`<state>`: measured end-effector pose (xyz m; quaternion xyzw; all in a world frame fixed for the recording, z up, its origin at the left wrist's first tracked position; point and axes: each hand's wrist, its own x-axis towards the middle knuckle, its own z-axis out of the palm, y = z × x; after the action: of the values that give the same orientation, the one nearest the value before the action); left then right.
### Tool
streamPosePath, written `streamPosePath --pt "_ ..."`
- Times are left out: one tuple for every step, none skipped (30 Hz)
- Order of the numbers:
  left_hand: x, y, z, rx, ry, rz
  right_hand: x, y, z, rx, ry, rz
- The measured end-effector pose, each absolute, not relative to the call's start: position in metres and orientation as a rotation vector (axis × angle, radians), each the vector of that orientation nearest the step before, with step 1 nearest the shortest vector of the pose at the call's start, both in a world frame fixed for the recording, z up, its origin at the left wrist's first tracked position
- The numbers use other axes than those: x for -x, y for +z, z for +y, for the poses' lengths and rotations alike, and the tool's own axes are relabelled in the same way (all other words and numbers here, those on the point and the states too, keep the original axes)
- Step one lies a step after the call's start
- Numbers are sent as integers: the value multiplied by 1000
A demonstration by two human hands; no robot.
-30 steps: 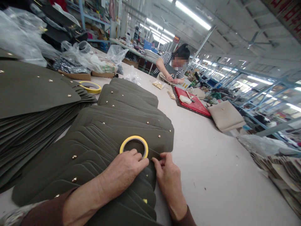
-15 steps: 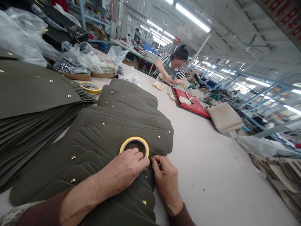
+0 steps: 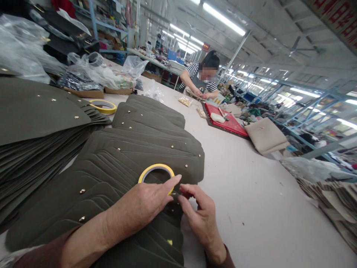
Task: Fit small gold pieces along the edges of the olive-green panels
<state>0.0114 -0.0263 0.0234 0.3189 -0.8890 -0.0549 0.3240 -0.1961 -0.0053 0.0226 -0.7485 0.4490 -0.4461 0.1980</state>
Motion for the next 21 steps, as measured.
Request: streamPosePath --pt "-11 24 -25 -851 -138 -2340 195 23 -5 2145 -1284 1199" --pt "-10 25 -24 -861 -143 -2347 195 22 -5 2201 -1302 1156" --pt "-9 26 -24 -863 -160 -2349 194 21 -5 2258 -1307 1128" --pt "-7 26 -23 -860 -180 -2344 193 20 -5 2307 -1309 1111" --pt "-6 26 -22 -855 -203 -2338 192 18 -6 2349 -1312 1101" --pt "-6 26 -22 -846 -221 -2331 191 17 -6 2387 -1314 1096" --pt "-5 26 -22 -838 -239 -2332 190 16 -6 2421 -1313 1100" --pt "-4 25 -22 -829 -251 -2334 189 15 -6 2460 -1317 1108" --pt "-4 24 -22 -823 -256 -2335 188 14 -6 2496 -1330 1122" --pt "-4 23 -22 -819 -257 -2339 187 14 -5 2524 -1348 1143" --pt "-5 22 -22 -820 -255 -2343 186 14 -5 2543 -1369 1167" --pt "-5 22 -23 -826 -248 -2347 186 14 -4 2550 -1394 1193" --pt "-6 22 -23 -831 -239 -2356 185 14 -4 2544 -1416 1222" --pt "-6 22 -23 -835 -227 -2368 185 15 -3 2522 -1433 1249" --pt "-6 23 -24 -836 -211 -2380 184 17 -2 2480 -1439 1276" --pt "-6 24 -23 -829 -190 -2385 184 18 0 2412 -1434 1303" --pt "-5 25 -23 -817 -166 -2380 182 20 1 2312 -1412 1336" --pt "-4 27 -22 -804 -141 -2366 181 22 2 2178 -1377 1368" --pt "-3 28 -21 -791 -120 -2342 179 24 3 2013 -1330 1393" --pt "-2 29 -19 -775 -105 -2315 177 26 4 1829 -1281 1406" --pt "-1 30 -17 -752 -107 -2296 176 28 4 1647 -1242 1406"
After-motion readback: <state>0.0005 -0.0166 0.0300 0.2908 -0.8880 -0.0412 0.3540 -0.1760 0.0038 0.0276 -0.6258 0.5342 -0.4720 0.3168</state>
